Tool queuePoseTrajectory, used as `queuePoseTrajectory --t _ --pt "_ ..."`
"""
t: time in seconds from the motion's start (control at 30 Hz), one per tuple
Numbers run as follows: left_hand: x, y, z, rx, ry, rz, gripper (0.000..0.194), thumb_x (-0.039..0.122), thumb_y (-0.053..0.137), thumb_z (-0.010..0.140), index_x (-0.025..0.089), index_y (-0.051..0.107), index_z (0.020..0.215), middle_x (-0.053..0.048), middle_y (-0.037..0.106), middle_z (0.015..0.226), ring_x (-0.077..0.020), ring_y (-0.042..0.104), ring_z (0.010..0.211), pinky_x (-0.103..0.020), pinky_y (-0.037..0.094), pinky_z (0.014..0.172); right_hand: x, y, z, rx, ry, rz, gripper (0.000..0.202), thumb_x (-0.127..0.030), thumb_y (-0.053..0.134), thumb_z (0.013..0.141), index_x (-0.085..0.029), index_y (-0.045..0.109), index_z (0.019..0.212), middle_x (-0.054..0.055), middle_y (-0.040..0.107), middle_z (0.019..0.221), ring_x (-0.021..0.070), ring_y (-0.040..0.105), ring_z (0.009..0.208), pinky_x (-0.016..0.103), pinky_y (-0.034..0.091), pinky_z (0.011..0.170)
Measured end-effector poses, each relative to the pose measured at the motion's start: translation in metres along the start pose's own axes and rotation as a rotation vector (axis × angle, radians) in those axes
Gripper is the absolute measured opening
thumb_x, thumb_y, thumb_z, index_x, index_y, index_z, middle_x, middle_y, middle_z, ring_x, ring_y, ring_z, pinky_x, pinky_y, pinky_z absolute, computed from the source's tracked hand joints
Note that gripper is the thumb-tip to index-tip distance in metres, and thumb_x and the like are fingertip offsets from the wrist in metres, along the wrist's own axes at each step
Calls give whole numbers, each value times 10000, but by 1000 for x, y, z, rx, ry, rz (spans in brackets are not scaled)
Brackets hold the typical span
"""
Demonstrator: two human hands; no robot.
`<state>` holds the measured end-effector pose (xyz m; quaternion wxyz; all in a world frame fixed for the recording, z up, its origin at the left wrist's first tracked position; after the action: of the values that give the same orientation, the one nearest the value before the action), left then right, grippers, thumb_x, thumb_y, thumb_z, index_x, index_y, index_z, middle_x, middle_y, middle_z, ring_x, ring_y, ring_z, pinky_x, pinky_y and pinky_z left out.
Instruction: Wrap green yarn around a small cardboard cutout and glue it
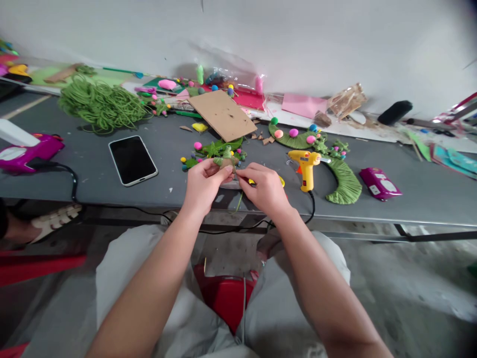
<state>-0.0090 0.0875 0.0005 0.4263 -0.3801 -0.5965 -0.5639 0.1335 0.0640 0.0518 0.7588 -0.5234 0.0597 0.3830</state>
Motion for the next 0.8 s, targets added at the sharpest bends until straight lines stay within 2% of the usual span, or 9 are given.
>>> queuePoseTrajectory --t 0.2,0.4,0.53,0.67,0.8 --pt "0 2 0 -24 -31 -24 237 241 900 661 152 745 817 -17 739 801 -122 668 697 -288 582 770 1 0 1 -12 -4 51 225 -151 565 930 -199 785 924 52 692 873 179 646 827 272 465 775" --pt "0 9 -4 -146 -115 -25 231 208 878 663 142 750 843 -30 720 826 -102 629 625 -245 543 637 12 -3 7 -27 -9 174 222 -161 577 922 -185 795 890 39 699 845 156 633 783 257 463 746" --pt "-1 15 -7 -216 -157 1 210 198 848 674 127 763 852 -22 656 712 -113 604 580 -249 499 567 27 -5 13 -64 18 288 209 -241 616 931 -177 814 950 44 734 859 159 651 782 264 484 749" --pt "-2 15 -6 -224 -180 44 249 171 826 663 129 773 902 -20 646 675 -122 589 540 -263 472 528 43 -10 18 -73 137 315 201 -307 677 898 -172 825 903 38 763 814 160 633 736 276 468 707" --pt "-2 11 -5 -212 -178 105 271 171 812 670 133 773 935 -19 651 677 -130 598 526 -275 474 529 55 -15 14 -116 336 317 332 -466 754 823 -145 807 755 9 642 600 114 480 581 271 377 571"
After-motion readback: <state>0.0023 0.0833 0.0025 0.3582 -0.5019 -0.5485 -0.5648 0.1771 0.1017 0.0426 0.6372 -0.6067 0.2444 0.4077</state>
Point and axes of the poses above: each hand's wrist, its own z-axis towards the middle knuckle, its own y-axis out of the palm, x = y × z, the point moved 9 cm from there along z, towards the middle knuckle
